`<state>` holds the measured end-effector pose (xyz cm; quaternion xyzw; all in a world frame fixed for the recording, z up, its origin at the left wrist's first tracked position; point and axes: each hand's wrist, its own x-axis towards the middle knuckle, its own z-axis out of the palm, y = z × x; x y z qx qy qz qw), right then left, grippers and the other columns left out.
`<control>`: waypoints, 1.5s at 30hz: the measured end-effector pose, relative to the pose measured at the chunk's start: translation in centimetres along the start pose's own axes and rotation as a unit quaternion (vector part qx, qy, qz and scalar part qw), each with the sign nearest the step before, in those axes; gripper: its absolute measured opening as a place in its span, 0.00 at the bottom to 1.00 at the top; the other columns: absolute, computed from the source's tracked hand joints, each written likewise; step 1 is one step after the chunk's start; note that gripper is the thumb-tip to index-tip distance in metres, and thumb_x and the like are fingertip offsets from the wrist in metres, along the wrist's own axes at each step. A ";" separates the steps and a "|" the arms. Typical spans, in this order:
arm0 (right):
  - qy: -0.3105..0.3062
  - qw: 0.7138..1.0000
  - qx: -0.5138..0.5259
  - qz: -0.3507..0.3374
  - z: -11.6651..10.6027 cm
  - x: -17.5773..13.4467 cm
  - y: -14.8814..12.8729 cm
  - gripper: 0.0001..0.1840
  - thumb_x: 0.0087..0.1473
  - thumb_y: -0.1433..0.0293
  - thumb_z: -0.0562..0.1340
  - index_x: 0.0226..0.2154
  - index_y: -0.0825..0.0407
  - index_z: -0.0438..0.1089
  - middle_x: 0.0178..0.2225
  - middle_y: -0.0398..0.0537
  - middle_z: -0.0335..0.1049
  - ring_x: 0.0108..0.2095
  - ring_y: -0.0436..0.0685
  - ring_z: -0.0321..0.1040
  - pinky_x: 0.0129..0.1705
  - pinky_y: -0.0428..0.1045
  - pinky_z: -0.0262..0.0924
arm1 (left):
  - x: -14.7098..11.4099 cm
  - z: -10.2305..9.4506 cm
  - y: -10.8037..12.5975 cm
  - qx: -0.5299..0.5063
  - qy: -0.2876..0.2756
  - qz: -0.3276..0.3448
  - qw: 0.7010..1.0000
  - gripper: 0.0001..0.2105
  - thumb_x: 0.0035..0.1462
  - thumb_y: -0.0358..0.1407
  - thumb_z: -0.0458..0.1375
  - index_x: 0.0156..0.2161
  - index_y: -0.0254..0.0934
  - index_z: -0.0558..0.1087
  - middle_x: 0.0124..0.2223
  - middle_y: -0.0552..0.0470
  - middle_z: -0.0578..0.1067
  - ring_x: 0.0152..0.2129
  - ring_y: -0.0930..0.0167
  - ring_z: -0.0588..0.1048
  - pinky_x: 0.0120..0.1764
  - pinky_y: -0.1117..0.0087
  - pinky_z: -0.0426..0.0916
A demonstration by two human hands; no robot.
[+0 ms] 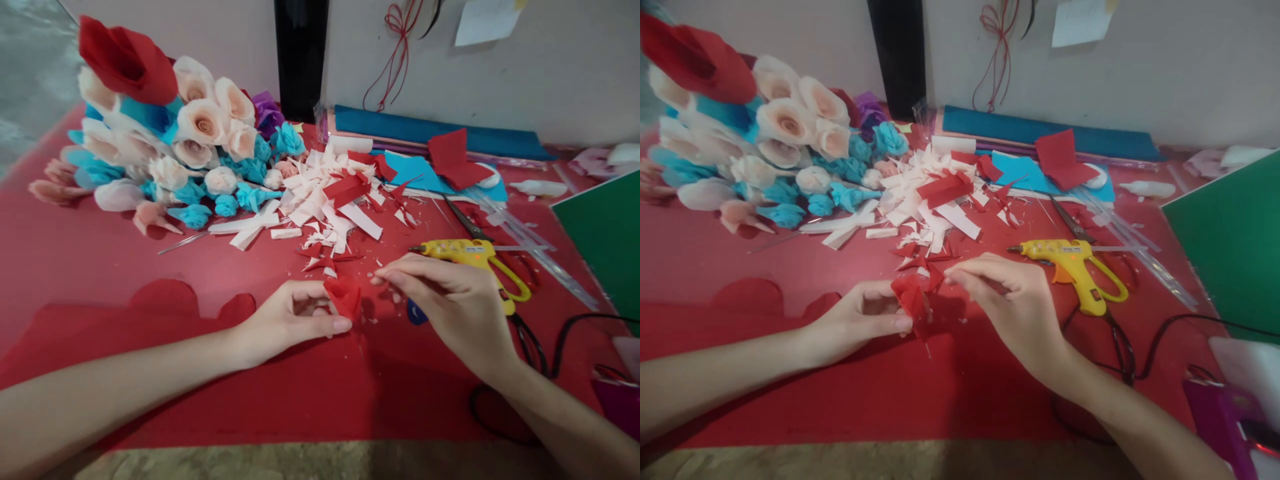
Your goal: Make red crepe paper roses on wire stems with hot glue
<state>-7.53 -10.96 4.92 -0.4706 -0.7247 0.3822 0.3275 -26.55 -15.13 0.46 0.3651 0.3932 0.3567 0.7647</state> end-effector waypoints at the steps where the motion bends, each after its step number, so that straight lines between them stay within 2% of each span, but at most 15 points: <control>1: 0.001 1.000 -0.014 0.005 0.1 0.1 0.2 0.06 0.50 0.73 0.60 0.27 0.51 0.72 0.24 0.38 0.71 0.24 0.44 0.65 0.29 0.39 0.61 | 0.0 0.0 0.0 0.001 -0.001 0.001 1.000 0.09 0.44 0.35 0.63 0.34 0.37 0.76 0.29 0.54 0.73 0.22 0.80 0.66 0.29 0.79 0.62; 4: -0.010 0.999 -0.035 0.026 0.2 0.4 0.6 0.09 0.53 0.71 0.57 0.33 0.51 0.73 0.28 0.40 0.72 0.27 0.45 0.67 0.33 0.40 0.63 | 0.0 0.0 0.2 -0.003 -0.002 0.006 1.000 0.08 0.45 0.34 0.63 0.34 0.37 0.76 0.28 0.55 0.73 0.22 0.81 0.66 0.28 0.80 0.62; 6: -0.018 0.998 -0.052 0.021 0.2 0.5 0.8 0.11 0.54 0.72 0.56 0.38 0.51 0.71 0.34 0.42 0.72 0.32 0.47 0.68 0.39 0.42 0.63 | -0.1 0.1 0.3 -0.008 -0.003 0.008 1.000 0.07 0.45 0.33 0.63 0.33 0.38 0.76 0.28 0.55 0.74 0.22 0.81 0.66 0.28 0.80 0.62; 9: -0.018 0.999 -0.049 0.001 0.2 0.7 0.8 0.12 0.53 0.75 0.55 0.39 0.50 0.71 0.41 0.42 0.69 0.39 0.48 0.67 0.43 0.42 0.61 | -0.1 0.1 0.5 -0.010 -0.002 0.008 1.000 0.07 0.45 0.33 0.63 0.33 0.37 0.76 0.28 0.54 0.74 0.22 0.80 0.67 0.29 0.80 0.63; 12: -0.019 1.000 0.003 0.005 0.1 0.8 0.6 0.10 0.51 0.75 0.57 0.34 0.50 0.72 0.38 0.41 0.69 0.36 0.46 0.67 0.38 0.39 0.63 | -0.1 0.2 0.4 -0.006 -0.001 0.008 1.000 0.08 0.44 0.33 0.63 0.34 0.37 0.76 0.29 0.54 0.74 0.22 0.80 0.67 0.28 0.80 0.63; 17: -0.064 0.990 0.107 0.061 0.0 0.6 0.4 0.05 0.48 0.75 0.61 0.28 0.49 0.72 0.30 0.40 0.71 0.31 0.46 0.67 0.32 0.38 0.63 | 0.1 0.1 0.3 -0.001 0.003 0.009 1.000 0.08 0.43 0.34 0.64 0.33 0.36 0.76 0.28 0.54 0.73 0.20 0.80 0.65 0.26 0.80 0.61; 22: -0.120 0.961 0.225 0.107 -0.3 0.0 0.7 0.05 0.49 0.75 0.60 0.29 0.50 0.71 0.26 0.40 0.69 0.27 0.44 0.65 0.28 0.37 0.61 | 0.1 0.0 0.2 -0.009 -0.005 0.008 1.000 0.09 0.44 0.33 0.63 0.34 0.36 0.76 0.28 0.54 0.72 0.21 0.80 0.65 0.27 0.79 0.62; 26: -0.140 0.938 0.296 0.111 -0.4 -0.3 0.8 0.05 0.49 0.77 0.60 0.29 0.51 0.69 0.26 0.39 0.67 0.26 0.42 0.63 0.27 0.36 0.58 | 0.1 0.1 0.3 -0.035 -0.013 0.008 0.999 0.06 0.44 0.32 0.63 0.32 0.37 0.76 0.26 0.56 0.72 0.21 0.81 0.65 0.28 0.81 0.61; 36: -0.130 0.940 0.296 0.109 -0.5 -0.1 0.6 0.02 0.49 0.75 0.61 0.29 0.52 0.68 0.24 0.41 0.67 0.20 0.43 0.58 0.22 0.40 0.55 | 0.0 0.2 0.3 -0.039 -0.005 0.003 0.999 0.06 0.43 0.31 0.64 0.31 0.36 0.76 0.26 0.56 0.72 0.21 0.81 0.66 0.27 0.81 0.62; 45: -0.131 0.933 0.323 0.095 -0.6 0.0 0.5 0.04 0.51 0.73 0.57 0.28 0.54 0.67 0.24 0.43 0.64 0.21 0.45 0.57 0.22 0.43 0.53 | 0.0 0.2 0.3 -0.024 0.004 -0.007 1.000 0.08 0.43 0.34 0.64 0.33 0.35 0.75 0.28 0.54 0.73 0.22 0.79 0.67 0.29 0.78 0.63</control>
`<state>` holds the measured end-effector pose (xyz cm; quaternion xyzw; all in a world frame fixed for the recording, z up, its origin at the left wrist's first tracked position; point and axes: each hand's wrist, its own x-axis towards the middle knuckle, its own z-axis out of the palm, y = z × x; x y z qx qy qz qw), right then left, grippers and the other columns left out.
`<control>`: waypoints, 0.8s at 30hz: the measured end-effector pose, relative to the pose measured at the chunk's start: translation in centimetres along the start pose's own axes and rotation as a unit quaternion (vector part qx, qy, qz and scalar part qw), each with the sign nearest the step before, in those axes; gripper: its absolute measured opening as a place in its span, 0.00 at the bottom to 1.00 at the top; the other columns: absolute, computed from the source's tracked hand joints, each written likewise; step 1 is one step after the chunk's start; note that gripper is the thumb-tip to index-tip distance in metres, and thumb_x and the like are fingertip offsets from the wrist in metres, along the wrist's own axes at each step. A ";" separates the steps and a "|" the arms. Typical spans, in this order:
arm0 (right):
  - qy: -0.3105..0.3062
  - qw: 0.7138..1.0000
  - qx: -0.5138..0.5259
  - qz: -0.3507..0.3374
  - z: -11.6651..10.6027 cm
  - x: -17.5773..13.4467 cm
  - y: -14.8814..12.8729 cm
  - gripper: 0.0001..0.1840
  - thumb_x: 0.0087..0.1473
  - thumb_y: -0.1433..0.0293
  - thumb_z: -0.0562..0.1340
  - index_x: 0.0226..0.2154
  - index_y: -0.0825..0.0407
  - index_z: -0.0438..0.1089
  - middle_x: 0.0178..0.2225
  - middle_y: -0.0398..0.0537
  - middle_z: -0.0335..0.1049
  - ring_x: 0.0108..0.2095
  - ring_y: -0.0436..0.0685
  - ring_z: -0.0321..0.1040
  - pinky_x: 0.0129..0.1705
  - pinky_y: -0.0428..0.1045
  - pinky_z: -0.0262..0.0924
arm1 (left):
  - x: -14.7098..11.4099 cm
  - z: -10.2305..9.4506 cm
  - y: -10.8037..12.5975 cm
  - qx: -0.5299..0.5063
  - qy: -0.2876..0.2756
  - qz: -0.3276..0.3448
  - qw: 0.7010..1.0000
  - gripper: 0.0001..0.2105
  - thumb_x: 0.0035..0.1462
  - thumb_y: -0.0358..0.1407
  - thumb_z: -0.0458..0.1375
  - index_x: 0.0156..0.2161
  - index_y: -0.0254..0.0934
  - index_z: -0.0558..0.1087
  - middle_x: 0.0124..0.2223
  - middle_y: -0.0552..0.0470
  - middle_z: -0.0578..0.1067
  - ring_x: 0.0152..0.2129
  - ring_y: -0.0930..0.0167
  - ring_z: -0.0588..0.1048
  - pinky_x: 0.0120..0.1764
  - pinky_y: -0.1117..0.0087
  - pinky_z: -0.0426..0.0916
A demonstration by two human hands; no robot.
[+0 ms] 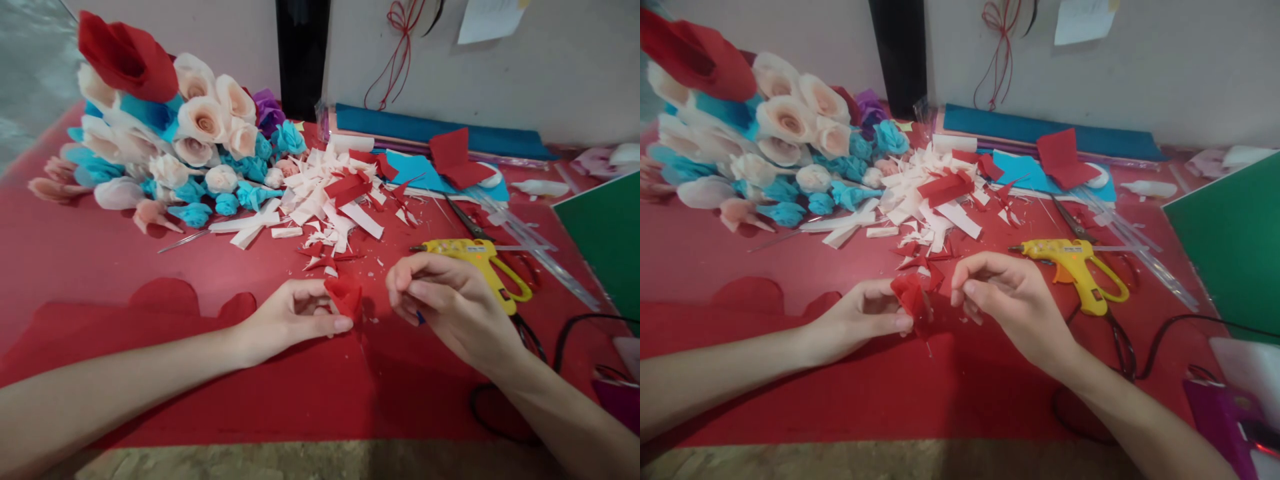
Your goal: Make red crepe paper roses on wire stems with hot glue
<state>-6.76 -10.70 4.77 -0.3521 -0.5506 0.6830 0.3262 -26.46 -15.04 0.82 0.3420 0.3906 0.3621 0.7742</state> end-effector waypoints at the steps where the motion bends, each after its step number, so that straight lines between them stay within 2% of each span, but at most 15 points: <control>1: -0.002 1.000 0.012 0.000 0.1 0.0 -0.1 0.04 0.51 0.73 0.56 0.27 0.54 0.66 0.23 0.43 0.63 0.21 0.45 0.56 0.21 0.43 0.53 | 0.0 0.0 0.0 -0.001 0.001 0.001 1.000 0.08 0.43 0.33 0.64 0.32 0.35 0.75 0.28 0.54 0.73 0.22 0.79 0.67 0.28 0.78 0.63; 10: -0.015 0.995 0.089 0.033 0.3 -0.1 -0.3 0.08 0.50 0.77 0.49 0.23 0.54 0.59 0.22 0.43 0.58 0.21 0.47 0.56 0.20 0.44 0.50 | 0.0 0.1 0.1 -0.002 0.005 0.000 1.000 0.07 0.43 0.33 0.64 0.31 0.36 0.76 0.26 0.55 0.72 0.21 0.80 0.66 0.27 0.79 0.62; 19: -0.019 0.988 0.130 0.080 0.2 0.2 -0.3 0.08 0.51 0.71 0.47 0.22 0.52 0.53 0.22 0.42 0.54 0.19 0.48 0.53 0.19 0.45 0.50 | 0.1 -0.1 -0.1 0.000 0.004 0.002 1.000 0.07 0.43 0.33 0.64 0.31 0.35 0.76 0.27 0.54 0.73 0.21 0.79 0.66 0.27 0.79 0.63; 24: -0.026 0.986 0.146 0.078 0.3 0.3 -0.5 0.10 0.53 0.70 0.46 0.22 0.52 0.52 0.21 0.41 0.52 0.21 0.48 0.49 0.20 0.45 0.51 | 0.1 -0.1 -0.1 -0.004 0.002 0.002 1.000 0.07 0.43 0.33 0.64 0.32 0.36 0.76 0.27 0.55 0.73 0.21 0.80 0.67 0.27 0.79 0.63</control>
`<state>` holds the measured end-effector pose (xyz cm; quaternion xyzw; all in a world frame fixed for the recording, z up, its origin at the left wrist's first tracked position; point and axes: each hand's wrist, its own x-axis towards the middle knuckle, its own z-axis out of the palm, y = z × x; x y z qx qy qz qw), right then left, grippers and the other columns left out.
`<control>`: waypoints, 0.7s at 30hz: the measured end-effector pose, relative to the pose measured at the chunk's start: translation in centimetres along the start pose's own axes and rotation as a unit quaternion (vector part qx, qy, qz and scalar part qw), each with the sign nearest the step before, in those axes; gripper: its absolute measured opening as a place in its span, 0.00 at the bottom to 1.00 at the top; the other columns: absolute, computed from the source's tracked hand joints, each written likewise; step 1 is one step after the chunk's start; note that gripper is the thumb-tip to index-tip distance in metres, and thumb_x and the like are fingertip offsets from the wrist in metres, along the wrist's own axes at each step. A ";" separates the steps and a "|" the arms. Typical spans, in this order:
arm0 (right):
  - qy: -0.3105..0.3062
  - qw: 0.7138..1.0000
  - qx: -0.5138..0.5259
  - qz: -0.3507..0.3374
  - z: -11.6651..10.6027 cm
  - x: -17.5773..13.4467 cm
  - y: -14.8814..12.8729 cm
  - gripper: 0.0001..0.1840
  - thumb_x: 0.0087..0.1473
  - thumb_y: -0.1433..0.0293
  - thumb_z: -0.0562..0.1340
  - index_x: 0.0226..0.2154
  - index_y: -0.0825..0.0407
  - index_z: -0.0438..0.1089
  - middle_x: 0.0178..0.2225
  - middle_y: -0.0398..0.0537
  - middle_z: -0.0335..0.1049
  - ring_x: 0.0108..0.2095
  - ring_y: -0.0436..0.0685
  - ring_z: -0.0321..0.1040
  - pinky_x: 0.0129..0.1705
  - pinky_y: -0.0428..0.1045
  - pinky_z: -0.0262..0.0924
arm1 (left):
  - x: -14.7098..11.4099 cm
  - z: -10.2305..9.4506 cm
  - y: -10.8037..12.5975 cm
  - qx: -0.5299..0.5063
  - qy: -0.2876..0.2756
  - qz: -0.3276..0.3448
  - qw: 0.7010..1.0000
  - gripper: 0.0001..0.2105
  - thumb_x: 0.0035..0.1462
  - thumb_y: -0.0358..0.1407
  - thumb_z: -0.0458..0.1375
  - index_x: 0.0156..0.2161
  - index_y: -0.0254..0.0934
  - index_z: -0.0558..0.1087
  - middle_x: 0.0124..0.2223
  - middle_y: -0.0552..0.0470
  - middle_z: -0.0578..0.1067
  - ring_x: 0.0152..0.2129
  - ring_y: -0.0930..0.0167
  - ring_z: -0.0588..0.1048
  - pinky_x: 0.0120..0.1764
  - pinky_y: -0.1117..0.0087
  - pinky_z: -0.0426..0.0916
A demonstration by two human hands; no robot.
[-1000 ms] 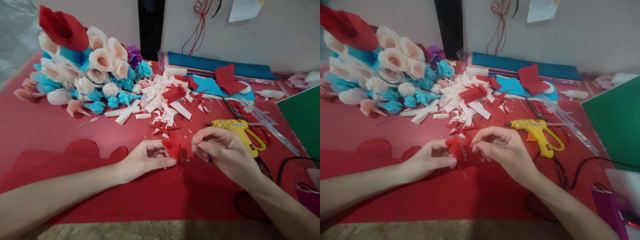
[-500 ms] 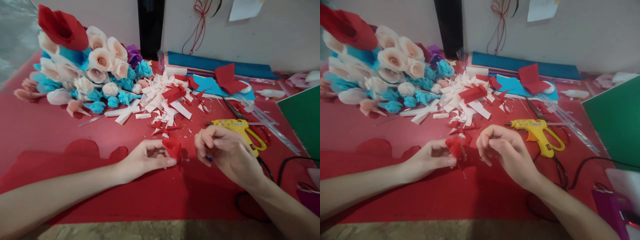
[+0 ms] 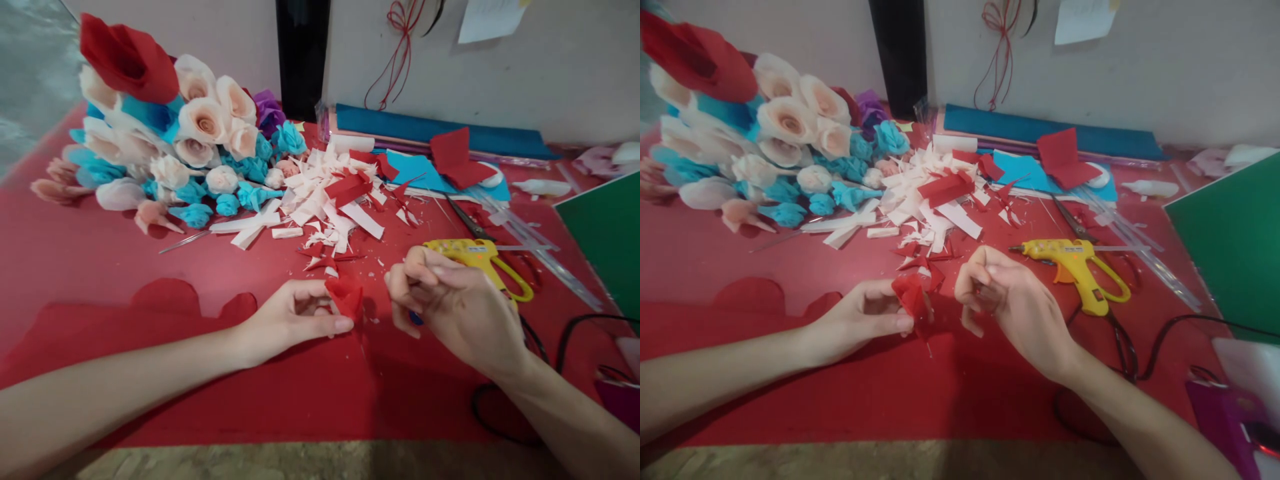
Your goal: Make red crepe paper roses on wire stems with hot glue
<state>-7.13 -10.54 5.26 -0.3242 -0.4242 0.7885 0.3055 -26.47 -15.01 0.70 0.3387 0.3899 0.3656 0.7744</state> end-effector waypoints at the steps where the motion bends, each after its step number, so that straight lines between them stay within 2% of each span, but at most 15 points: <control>1: -0.004 1.000 0.001 0.000 0.0 0.0 0.0 0.10 0.53 0.70 0.46 0.22 0.52 0.52 0.21 0.41 0.52 0.21 0.48 0.49 0.20 0.45 0.51 | 0.0 0.0 0.0 -0.005 -0.002 -0.002 1.000 0.07 0.43 0.33 0.64 0.31 0.36 0.76 0.27 0.55 0.73 0.21 0.80 0.67 0.28 0.79 0.63; 5: 0.010 0.999 -0.043 0.006 0.1 -0.2 0.2 0.11 0.57 0.69 0.47 0.24 0.52 0.54 0.22 0.40 0.53 0.21 0.47 0.52 0.21 0.44 0.51 | -0.1 0.1 0.1 -0.017 -0.009 -0.003 1.000 0.06 0.44 0.32 0.64 0.31 0.37 0.76 0.27 0.56 0.73 0.21 0.81 0.67 0.28 0.80 0.63; 8: 0.064 0.985 -0.153 -0.043 0.1 -0.3 0.6 0.11 0.59 0.66 0.49 0.27 0.51 0.56 0.24 0.39 0.54 0.22 0.46 0.54 0.23 0.44 0.53 | -0.1 0.0 0.1 -0.022 -0.010 -0.001 1.000 0.06 0.44 0.31 0.63 0.31 0.38 0.76 0.27 0.56 0.73 0.22 0.81 0.67 0.29 0.81 0.63; 10: 0.094 0.963 -0.238 -0.085 0.0 -0.4 0.6 0.12 0.59 0.65 0.50 0.26 0.51 0.56 0.22 0.39 0.54 0.21 0.45 0.54 0.22 0.44 0.53 | -0.1 0.0 0.1 -0.023 -0.012 0.000 1.000 0.05 0.44 0.30 0.63 0.31 0.37 0.76 0.26 0.56 0.73 0.21 0.81 0.67 0.27 0.81 0.63; 12: 0.128 0.912 -0.364 -0.137 0.0 -0.5 0.5 0.15 0.58 0.64 0.50 0.22 0.52 0.55 0.19 0.39 0.54 0.19 0.45 0.53 0.21 0.44 0.50 | 0.0 0.0 0.2 -0.027 -0.008 0.002 1.000 0.05 0.43 0.30 0.64 0.30 0.36 0.76 0.25 0.56 0.73 0.20 0.82 0.67 0.26 0.82 0.63; 14: 0.170 0.816 -0.512 -0.206 -0.1 -0.5 0.5 0.19 0.57 0.65 0.53 0.17 0.53 0.54 0.15 0.39 0.53 0.17 0.44 0.50 0.19 0.44 0.46 | 0.0 0.1 0.2 -0.037 -0.006 0.003 0.999 0.05 0.43 0.29 0.64 0.30 0.36 0.76 0.26 0.56 0.73 0.21 0.81 0.68 0.27 0.82 0.63; 15: 0.189 0.765 -0.568 -0.237 -0.2 -0.4 0.5 0.20 0.55 0.66 0.55 0.15 0.54 0.54 0.13 0.39 0.52 0.16 0.44 0.49 0.19 0.45 0.45 | 0.0 0.1 0.3 -0.042 -0.008 0.004 0.999 0.05 0.43 0.28 0.64 0.30 0.35 0.76 0.26 0.56 0.74 0.21 0.81 0.69 0.27 0.82 0.64; 16: 0.207 0.726 -0.602 -0.259 -0.3 -0.3 0.6 0.19 0.54 0.67 0.57 0.15 0.53 0.56 0.13 0.38 0.52 0.16 0.44 0.49 0.19 0.45 0.45 | 0.0 0.2 0.3 -0.046 -0.011 0.004 0.999 0.05 0.43 0.28 0.63 0.30 0.35 0.76 0.27 0.55 0.75 0.22 0.80 0.69 0.28 0.81 0.64; 17: 0.220 0.707 -0.617 -0.268 -0.5 -0.1 0.8 0.13 0.52 0.69 0.58 0.19 0.53 0.61 0.14 0.38 0.56 0.16 0.44 0.50 0.20 0.45 0.46 | -0.1 0.2 0.3 -0.048 -0.014 0.006 0.999 0.05 0.43 0.27 0.63 0.30 0.35 0.76 0.27 0.55 0.75 0.23 0.80 0.70 0.28 0.81 0.65; 18: 0.227 0.705 -0.618 -0.265 -0.6 0.1 1.0 0.02 0.50 0.72 0.60 0.27 0.52 0.65 0.19 0.39 0.61 0.18 0.45 0.53 0.21 0.44 0.49 | -0.1 0.3 0.3 -0.050 -0.018 0.007 0.999 0.05 0.43 0.27 0.63 0.30 0.35 0.76 0.28 0.54 0.76 0.23 0.79 0.71 0.29 0.81 0.65; 19: 0.229 0.714 -0.611 -0.255 -0.7 0.2 1.2 0.11 0.49 0.74 0.60 0.38 0.51 0.65 0.26 0.40 0.66 0.20 0.45 0.56 0.22 0.44 0.52 | -0.1 0.3 0.3 -0.053 -0.022 0.009 0.998 0.05 0.44 0.27 0.63 0.30 0.35 0.76 0.29 0.54 0.76 0.24 0.79 0.71 0.30 0.81 0.66; 20: 0.224 0.727 -0.602 -0.242 -0.7 0.3 1.3 0.23 0.48 0.76 0.60 0.48 0.49 0.58 0.34 0.42 0.67 0.22 0.45 0.59 0.24 0.43 0.55 | 0.0 0.3 0.3 -0.057 -0.026 0.011 0.998 0.06 0.44 0.26 0.62 0.30 0.35 0.76 0.29 0.54 0.77 0.24 0.79 0.72 0.30 0.81 0.66; 21: 0.213 0.737 -0.599 -0.229 -0.7 0.4 1.3 0.30 0.48 0.77 0.59 0.53 0.49 0.52 0.39 0.44 0.66 0.24 0.46 0.60 0.26 0.43 0.57 | 0.0 0.3 0.3 -0.062 -0.031 0.015 0.997 0.06 0.45 0.26 0.62 0.31 0.36 0.76 0.29 0.55 0.77 0.25 0.79 0.72 0.31 0.81 0.66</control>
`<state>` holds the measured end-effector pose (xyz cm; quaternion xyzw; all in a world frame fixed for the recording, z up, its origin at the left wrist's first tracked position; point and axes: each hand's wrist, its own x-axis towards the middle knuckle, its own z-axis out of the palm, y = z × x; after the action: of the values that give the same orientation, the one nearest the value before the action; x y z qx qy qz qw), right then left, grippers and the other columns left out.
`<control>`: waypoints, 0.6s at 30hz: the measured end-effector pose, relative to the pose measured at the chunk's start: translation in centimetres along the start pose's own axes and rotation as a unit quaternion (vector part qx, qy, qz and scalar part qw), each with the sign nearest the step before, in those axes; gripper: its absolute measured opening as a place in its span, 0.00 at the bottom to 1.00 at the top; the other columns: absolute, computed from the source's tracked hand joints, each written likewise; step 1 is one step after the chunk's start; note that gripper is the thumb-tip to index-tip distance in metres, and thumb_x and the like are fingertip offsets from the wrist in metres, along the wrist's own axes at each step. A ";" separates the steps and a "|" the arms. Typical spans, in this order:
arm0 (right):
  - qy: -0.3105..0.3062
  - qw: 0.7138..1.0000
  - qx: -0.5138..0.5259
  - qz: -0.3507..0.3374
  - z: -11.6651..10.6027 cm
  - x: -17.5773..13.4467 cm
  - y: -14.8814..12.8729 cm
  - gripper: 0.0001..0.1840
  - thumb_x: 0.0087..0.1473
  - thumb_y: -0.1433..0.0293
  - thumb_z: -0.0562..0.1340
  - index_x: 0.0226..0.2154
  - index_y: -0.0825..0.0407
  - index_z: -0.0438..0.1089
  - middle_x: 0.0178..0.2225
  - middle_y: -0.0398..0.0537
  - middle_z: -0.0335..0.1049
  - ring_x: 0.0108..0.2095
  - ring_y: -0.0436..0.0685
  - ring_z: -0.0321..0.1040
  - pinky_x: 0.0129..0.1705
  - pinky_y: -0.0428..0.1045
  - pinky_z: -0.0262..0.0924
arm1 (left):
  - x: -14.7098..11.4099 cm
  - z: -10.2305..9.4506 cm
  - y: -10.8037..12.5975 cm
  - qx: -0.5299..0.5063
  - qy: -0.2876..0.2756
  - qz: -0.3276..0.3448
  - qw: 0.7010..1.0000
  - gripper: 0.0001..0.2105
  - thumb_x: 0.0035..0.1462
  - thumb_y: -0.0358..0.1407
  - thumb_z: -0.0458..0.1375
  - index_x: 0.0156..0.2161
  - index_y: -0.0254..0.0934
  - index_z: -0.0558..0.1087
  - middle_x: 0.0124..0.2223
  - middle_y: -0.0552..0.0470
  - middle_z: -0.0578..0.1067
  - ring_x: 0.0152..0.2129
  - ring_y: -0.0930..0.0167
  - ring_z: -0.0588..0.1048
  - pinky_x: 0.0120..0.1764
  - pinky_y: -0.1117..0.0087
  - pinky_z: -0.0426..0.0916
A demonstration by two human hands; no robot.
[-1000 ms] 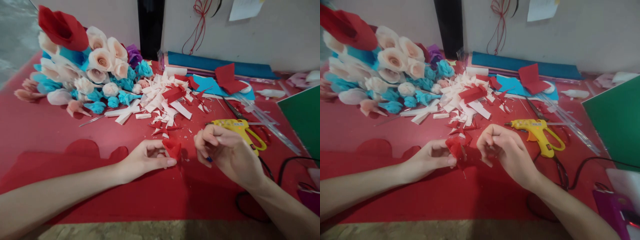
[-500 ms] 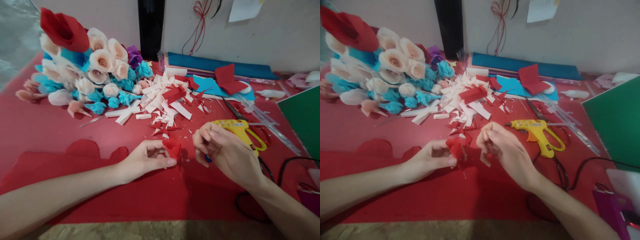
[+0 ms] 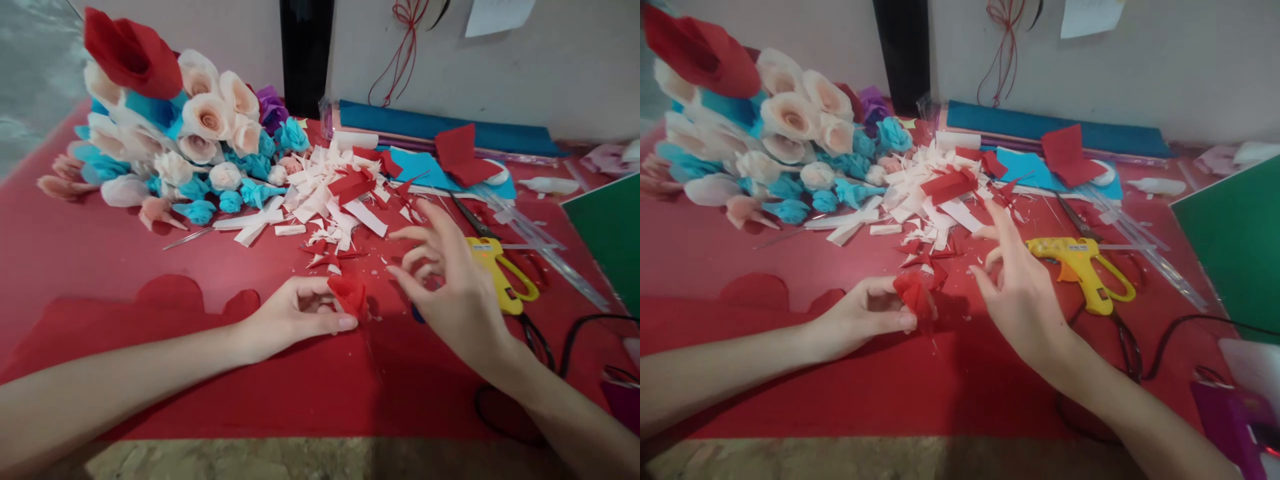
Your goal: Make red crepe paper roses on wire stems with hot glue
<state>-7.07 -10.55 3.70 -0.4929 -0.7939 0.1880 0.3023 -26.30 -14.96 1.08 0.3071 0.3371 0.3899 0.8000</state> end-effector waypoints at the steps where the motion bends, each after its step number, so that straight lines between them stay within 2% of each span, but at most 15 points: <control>1: -0.023 1.000 0.006 0.001 0.0 0.0 -0.1 0.29 0.49 0.76 0.59 0.53 0.49 0.53 0.40 0.44 0.66 0.25 0.46 0.61 0.27 0.43 0.57 | 0.0 0.0 0.0 -0.004 -0.006 0.006 1.000 0.06 0.45 0.26 0.62 0.31 0.37 0.76 0.29 0.56 0.76 0.25 0.80 0.72 0.31 0.82 0.66; 3: -0.075 0.997 0.017 -0.003 -0.4 -0.1 -0.7 0.12 0.52 0.74 0.57 0.41 0.51 0.65 0.32 0.41 0.68 0.25 0.45 0.61 0.27 0.42 0.56 | 0.1 0.0 -0.1 -0.007 -0.017 0.024 1.000 0.07 0.46 0.26 0.61 0.31 0.38 0.76 0.28 0.57 0.76 0.24 0.81 0.72 0.32 0.82 0.66; 4: -0.111 0.993 0.029 -0.003 -0.7 -0.1 -1.0 0.06 0.53 0.73 0.55 0.33 0.52 0.68 0.27 0.40 0.68 0.24 0.45 0.62 0.26 0.41 0.55 | 0.2 0.0 -0.1 -0.004 -0.017 0.034 0.999 0.06 0.46 0.26 0.61 0.31 0.37 0.76 0.27 0.57 0.75 0.24 0.81 0.71 0.32 0.82 0.66; 6: -0.183 0.981 0.066 0.007 -1.2 -0.1 -1.8 0.09 0.54 0.72 0.54 0.26 0.52 0.67 0.24 0.39 0.67 0.25 0.44 0.62 0.25 0.40 0.55 | 0.2 -0.1 -0.1 0.010 -0.004 0.050 0.999 0.04 0.45 0.27 0.62 0.29 0.37 0.76 0.27 0.57 0.74 0.25 0.80 0.71 0.32 0.81 0.66; 10: -0.261 0.955 0.130 0.047 -1.3 -0.2 -2.5 0.07 0.50 0.70 0.58 0.34 0.51 0.69 0.25 0.38 0.68 0.24 0.45 0.61 0.25 0.40 0.56 | 0.3 -0.3 -0.1 0.067 0.015 0.078 0.995 0.02 0.45 0.30 0.63 0.27 0.36 0.75 0.29 0.56 0.72 0.27 0.78 0.70 0.35 0.77 0.65; 14: -0.297 0.937 0.162 0.083 -0.7 -0.4 -2.4 0.07 0.48 0.67 0.60 0.31 0.52 0.71 0.22 0.39 0.66 0.22 0.45 0.57 0.23 0.41 0.54 | 0.3 -0.3 -0.1 0.100 0.010 0.097 0.990 0.02 0.45 0.31 0.63 0.27 0.36 0.74 0.30 0.56 0.70 0.29 0.77 0.70 0.37 0.76 0.65; 18: -0.316 0.912 0.230 0.123 -0.5 -0.6 -2.3 0.07 0.50 0.68 0.58 0.28 0.52 0.71 0.24 0.40 0.68 0.25 0.47 0.61 0.25 0.42 0.55 | 0.2 -0.2 -0.1 0.075 0.015 0.084 0.994 0.05 0.44 0.30 0.63 0.30 0.37 0.74 0.32 0.55 0.73 0.31 0.76 0.71 0.36 0.75 0.66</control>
<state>-8.11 -12.07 5.24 -0.4186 -0.7157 0.5472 0.1147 -26.27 -14.79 0.85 0.3876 0.3499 0.4343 0.7340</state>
